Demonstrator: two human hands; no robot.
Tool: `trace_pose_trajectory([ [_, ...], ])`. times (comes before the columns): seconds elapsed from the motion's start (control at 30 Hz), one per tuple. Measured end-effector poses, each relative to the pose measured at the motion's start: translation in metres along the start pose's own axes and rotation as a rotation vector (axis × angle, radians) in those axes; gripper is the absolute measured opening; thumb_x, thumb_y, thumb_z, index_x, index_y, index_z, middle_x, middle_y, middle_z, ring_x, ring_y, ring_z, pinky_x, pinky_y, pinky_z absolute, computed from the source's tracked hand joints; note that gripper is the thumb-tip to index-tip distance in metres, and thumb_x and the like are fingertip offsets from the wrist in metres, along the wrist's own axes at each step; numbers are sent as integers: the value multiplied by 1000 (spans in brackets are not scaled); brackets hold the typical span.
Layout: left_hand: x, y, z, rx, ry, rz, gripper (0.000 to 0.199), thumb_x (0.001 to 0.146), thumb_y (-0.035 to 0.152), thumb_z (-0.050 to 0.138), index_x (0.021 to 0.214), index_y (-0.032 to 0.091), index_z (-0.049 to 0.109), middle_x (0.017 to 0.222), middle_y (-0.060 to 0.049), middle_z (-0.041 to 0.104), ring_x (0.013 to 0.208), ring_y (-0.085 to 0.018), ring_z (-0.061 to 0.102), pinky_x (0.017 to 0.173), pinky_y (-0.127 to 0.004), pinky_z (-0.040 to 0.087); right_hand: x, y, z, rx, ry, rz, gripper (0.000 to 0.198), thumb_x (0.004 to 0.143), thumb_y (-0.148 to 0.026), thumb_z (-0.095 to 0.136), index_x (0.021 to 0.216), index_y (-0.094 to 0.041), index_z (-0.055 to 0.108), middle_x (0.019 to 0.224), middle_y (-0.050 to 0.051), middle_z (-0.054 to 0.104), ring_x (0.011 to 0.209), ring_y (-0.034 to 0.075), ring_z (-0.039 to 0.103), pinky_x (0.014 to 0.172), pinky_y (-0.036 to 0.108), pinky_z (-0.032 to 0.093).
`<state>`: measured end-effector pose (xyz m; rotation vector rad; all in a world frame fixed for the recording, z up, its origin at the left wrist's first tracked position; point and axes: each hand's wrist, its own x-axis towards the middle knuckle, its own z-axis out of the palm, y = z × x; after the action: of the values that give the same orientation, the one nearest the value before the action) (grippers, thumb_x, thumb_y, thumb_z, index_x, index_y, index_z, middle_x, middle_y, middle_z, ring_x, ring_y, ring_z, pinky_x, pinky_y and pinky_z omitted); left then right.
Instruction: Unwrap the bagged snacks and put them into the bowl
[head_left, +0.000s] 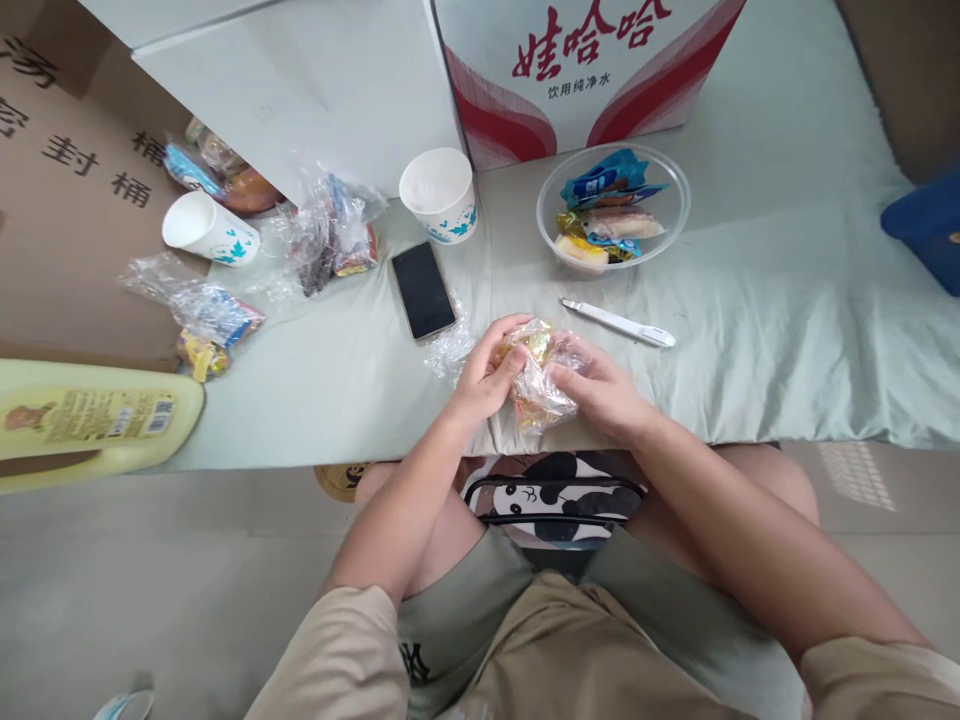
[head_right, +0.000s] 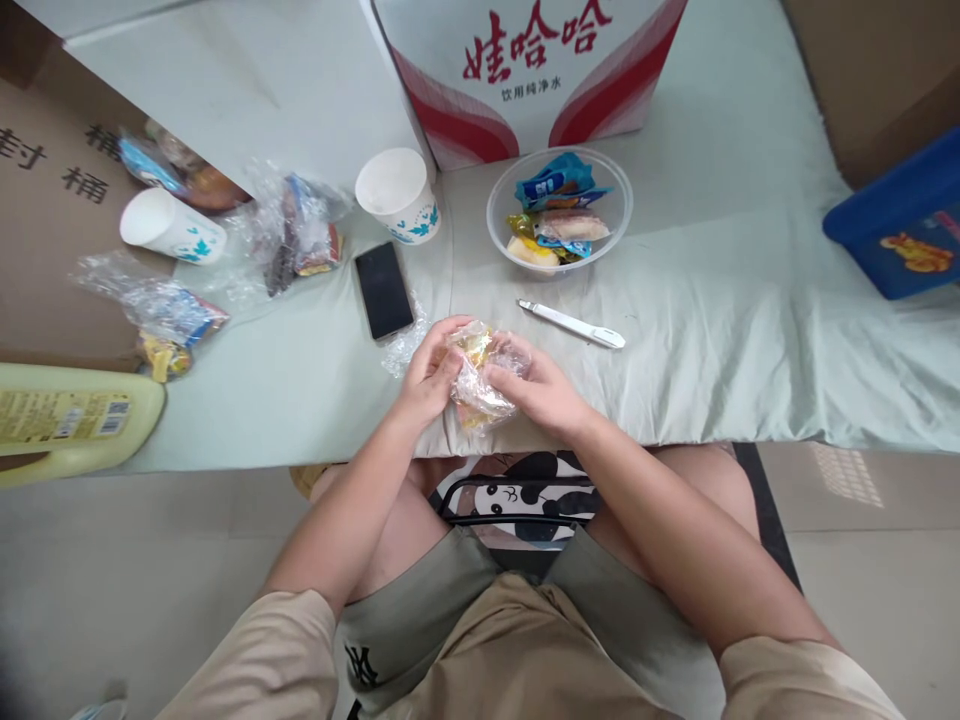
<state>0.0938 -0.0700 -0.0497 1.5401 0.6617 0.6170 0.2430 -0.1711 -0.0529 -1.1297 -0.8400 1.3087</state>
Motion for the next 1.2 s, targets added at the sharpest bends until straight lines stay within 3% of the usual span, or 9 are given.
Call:
trace_pose_trajectory([
  [0.17, -4, 6, 1, 260, 64, 156, 52, 96, 68, 45, 127, 29, 62, 131, -9, 63, 126, -28, 58, 110, -45, 44, 1, -4, 2, -56, 70, -30, 45, 82, -58, 73, 108, -24, 59, 103, 6, 68, 95, 23, 67, 86, 40, 57],
  [0.33, -2, 0, -2, 137, 204, 34, 56, 92, 70, 49, 133, 32, 50, 136, -11, 55, 112, -25, 62, 89, -41, 54, 1, -6, -1, -229, 399, -89, 36, 83, -53, 68, 96, -25, 49, 91, 3, 63, 79, 18, 60, 76, 36, 52],
  [0.47, -6, -7, 10, 68, 11, -6, 66, 83, 68, 65, 132, 27, 49, 139, -14, 54, 119, -29, 61, 94, -43, 56, 0, -6, 0, -384, 563, -115, 30, 87, -48, 63, 95, -25, 45, 86, 1, 58, 75, 17, 56, 73, 34, 49],
  [0.57, -9, -8, 22, -17, -185, -27, 78, 77, 59, 78, 139, 27, 43, 142, -16, 55, 128, -33, 59, 106, -49, 52, -3, -6, 4, -431, 504, -192, 27, 85, -41, 64, 93, -25, 45, 86, 1, 56, 76, 17, 55, 73, 34, 48],
  [0.63, -10, -8, 25, -84, -220, -69, 79, 77, 54, 80, 141, 28, 42, 139, -15, 58, 127, -33, 61, 108, -51, 51, -4, -5, 4, -425, 453, -278, 31, 82, -40, 69, 98, -26, 46, 91, 2, 57, 83, 18, 58, 77, 35, 51],
  [0.8, -4, -6, 13, -252, -108, -140, 75, 75, 48, 83, 137, 28, 47, 132, -10, 65, 125, -30, 62, 110, -50, 48, -3, 0, -1, -293, 274, -390, 50, 85, -39, 72, 126, -29, 45, 93, 1, 63, 83, 19, 64, 76, 37, 56],
  [0.97, -2, -3, 10, -398, -123, -196, 90, 68, 39, 90, 144, 34, 43, 130, -6, 66, 124, -26, 63, 111, -46, 47, -2, 3, -1, -538, 323, -497, 3, 90, -29, 65, 91, -26, 65, 89, 3, 66, 84, 19, 65, 76, 37, 55],
  [1.03, -3, -1, 12, -427, -99, -239, 101, 69, 38, 90, 152, 39, 33, 130, -5, 66, 121, -25, 64, 107, -45, 50, -3, 4, 1, -626, 338, -563, 6, 89, -23, 65, 84, -26, 66, 89, 3, 66, 85, 19, 65, 78, 37, 55],
  [1.2, 0, 2, 12, -444, -17, -281, 112, 73, 41, 87, 160, 44, 17, 127, -5, 68, 111, -23, 69, 98, -41, 55, -6, 5, 6, -663, 287, -634, 14, 90, -20, 64, 104, -25, 62, 90, 2, 70, 80, 18, 66, 74, 34, 54],
])
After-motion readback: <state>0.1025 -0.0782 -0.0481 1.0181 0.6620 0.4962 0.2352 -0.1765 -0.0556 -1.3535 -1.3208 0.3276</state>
